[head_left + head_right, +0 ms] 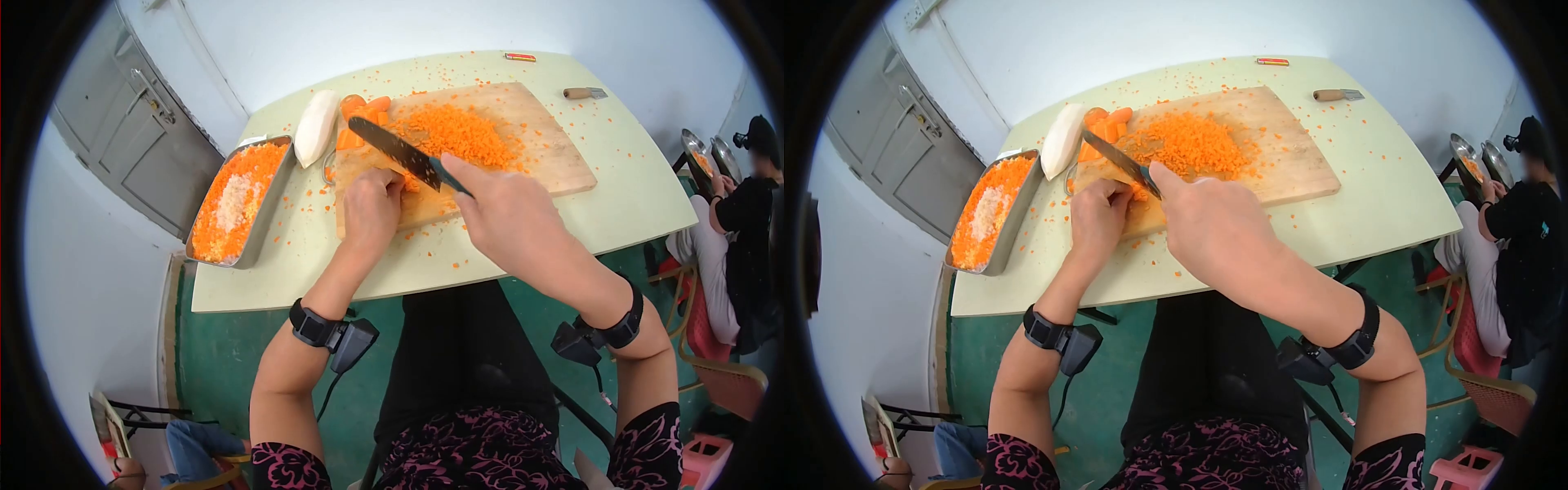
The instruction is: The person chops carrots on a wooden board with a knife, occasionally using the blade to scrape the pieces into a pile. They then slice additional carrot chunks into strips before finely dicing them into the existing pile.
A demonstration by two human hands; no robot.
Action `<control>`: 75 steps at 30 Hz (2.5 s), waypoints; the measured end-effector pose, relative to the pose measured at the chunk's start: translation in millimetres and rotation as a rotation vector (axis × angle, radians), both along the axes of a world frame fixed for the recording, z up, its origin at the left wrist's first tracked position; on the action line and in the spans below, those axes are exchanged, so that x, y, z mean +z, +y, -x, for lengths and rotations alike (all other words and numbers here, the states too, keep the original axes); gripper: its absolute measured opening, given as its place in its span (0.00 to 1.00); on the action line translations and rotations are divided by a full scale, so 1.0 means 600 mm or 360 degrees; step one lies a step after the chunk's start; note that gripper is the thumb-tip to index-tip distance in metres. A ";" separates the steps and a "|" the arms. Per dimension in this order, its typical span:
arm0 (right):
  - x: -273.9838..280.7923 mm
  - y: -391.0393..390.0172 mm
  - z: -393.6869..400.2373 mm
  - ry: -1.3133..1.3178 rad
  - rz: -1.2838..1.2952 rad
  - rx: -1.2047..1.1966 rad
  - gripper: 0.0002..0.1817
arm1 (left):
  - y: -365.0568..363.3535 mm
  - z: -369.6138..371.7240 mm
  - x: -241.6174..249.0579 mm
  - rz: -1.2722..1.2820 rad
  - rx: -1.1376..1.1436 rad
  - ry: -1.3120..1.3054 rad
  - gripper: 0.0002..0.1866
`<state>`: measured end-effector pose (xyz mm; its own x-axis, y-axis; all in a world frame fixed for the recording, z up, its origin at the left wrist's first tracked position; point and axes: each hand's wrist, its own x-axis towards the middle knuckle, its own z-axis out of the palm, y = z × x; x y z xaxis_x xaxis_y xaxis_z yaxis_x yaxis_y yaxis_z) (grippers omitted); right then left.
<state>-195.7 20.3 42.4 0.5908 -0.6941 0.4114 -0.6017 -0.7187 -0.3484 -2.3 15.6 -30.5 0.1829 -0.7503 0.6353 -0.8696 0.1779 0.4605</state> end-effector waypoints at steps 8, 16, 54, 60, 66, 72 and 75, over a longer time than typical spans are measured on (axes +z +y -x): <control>-0.008 -0.004 -0.002 -0.0046 0.0188 0.0081 0.22 | -0.001 0.001 0.002 0.0085 -0.0003 0.0038 0.04; 0.003 0.002 -0.006 -0.0021 0.0163 0.0065 0.21 | -0.002 -0.005 0.002 0.0042 0.0014 -0.0022 0.04; 0.004 0.002 -0.002 -0.0109 0.0148 0.0038 0.20 | -0.002 -0.015 -0.012 0.0038 0.0033 -0.0072 0.04; -0.020 -0.007 -0.009 0.0110 0.0132 0.0042 0.21 | -0.001 -0.007 -0.003 0.0014 0.0044 -0.0156 0.02; -0.008 -0.006 -0.012 -0.0002 0.0159 0.0033 0.21 | -0.007 -0.004 -0.005 -0.0006 0.0095 -0.0187 0.03; -0.004 -0.005 -0.014 0.0027 0.0075 -0.0027 0.21 | -0.009 -0.008 -0.013 0.0018 0.0083 -0.0157 0.04; -0.005 -0.005 -0.012 0.0036 0.0131 -0.0004 0.22 | -0.010 -0.008 -0.017 0.0046 0.0057 -0.0129 0.04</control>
<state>-188.8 17.4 39.3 0.5987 -0.6601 0.4538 -0.6107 -0.7427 -0.2747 2.3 9.9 -40.9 0.1562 -0.7255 0.6703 -0.9098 0.1585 0.3835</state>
